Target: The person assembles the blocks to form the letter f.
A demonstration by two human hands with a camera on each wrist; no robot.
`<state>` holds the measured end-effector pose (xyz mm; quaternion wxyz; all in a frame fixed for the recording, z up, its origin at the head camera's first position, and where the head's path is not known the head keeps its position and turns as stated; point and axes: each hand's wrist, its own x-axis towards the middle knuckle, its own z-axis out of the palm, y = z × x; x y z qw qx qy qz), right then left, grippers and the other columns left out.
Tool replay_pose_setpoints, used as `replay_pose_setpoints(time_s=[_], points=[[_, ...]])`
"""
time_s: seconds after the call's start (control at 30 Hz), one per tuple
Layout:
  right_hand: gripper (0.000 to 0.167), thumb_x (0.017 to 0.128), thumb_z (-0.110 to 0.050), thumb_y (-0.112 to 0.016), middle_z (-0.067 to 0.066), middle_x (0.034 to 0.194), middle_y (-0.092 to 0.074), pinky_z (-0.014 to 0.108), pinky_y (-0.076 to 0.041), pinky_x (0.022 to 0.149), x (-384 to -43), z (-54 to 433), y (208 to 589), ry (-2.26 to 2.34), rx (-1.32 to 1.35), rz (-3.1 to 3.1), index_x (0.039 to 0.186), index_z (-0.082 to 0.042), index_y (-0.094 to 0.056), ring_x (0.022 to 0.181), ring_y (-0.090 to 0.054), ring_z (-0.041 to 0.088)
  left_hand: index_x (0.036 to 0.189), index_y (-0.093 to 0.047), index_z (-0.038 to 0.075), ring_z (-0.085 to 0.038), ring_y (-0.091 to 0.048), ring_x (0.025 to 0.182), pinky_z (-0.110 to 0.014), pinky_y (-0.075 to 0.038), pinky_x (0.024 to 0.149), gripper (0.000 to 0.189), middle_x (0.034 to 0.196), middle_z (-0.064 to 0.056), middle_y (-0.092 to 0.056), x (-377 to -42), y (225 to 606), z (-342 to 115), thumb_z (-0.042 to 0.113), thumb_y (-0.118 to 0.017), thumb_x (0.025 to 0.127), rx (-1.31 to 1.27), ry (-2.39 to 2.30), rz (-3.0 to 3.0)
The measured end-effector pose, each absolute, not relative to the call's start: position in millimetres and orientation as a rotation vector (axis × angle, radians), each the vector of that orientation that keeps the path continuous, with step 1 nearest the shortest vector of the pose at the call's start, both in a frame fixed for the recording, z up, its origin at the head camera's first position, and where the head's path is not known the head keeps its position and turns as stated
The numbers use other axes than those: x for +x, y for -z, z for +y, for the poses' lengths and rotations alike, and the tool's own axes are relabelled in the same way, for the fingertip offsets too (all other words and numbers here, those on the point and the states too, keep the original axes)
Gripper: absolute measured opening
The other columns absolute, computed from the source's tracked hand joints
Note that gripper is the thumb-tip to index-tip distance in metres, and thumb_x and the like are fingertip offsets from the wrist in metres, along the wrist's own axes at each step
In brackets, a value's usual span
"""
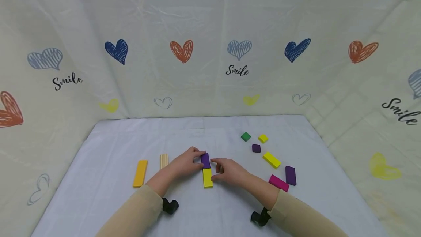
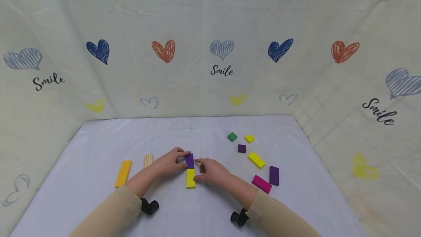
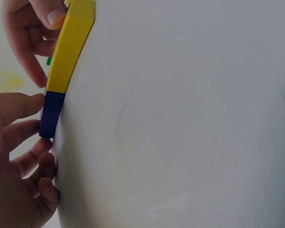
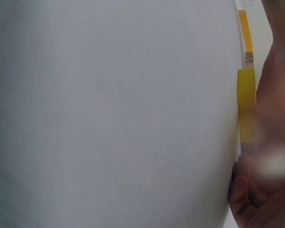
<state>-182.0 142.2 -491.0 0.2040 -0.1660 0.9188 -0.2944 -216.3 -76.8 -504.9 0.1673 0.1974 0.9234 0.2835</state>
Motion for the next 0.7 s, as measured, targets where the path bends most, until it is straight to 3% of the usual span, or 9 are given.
replay_pose_setpoints(time_s=[0.7], points=[[0.065,0.085,-0.034,-0.079,-0.004,0.086,-0.056,0.025,-0.046,0.069,-180.8,142.9,490.8,0.741,-0.534,2.591,0.14,-0.01,-0.057,0.079,-0.051,0.013,0.149,-0.047,0.023,-0.026,-0.05,0.124,-0.046,-0.043,0.105,0.065,0.142,-0.011,-0.045,-215.9,508.0,-80.9,0.034,-0.072,0.091,0.633,-0.853,2.578]])
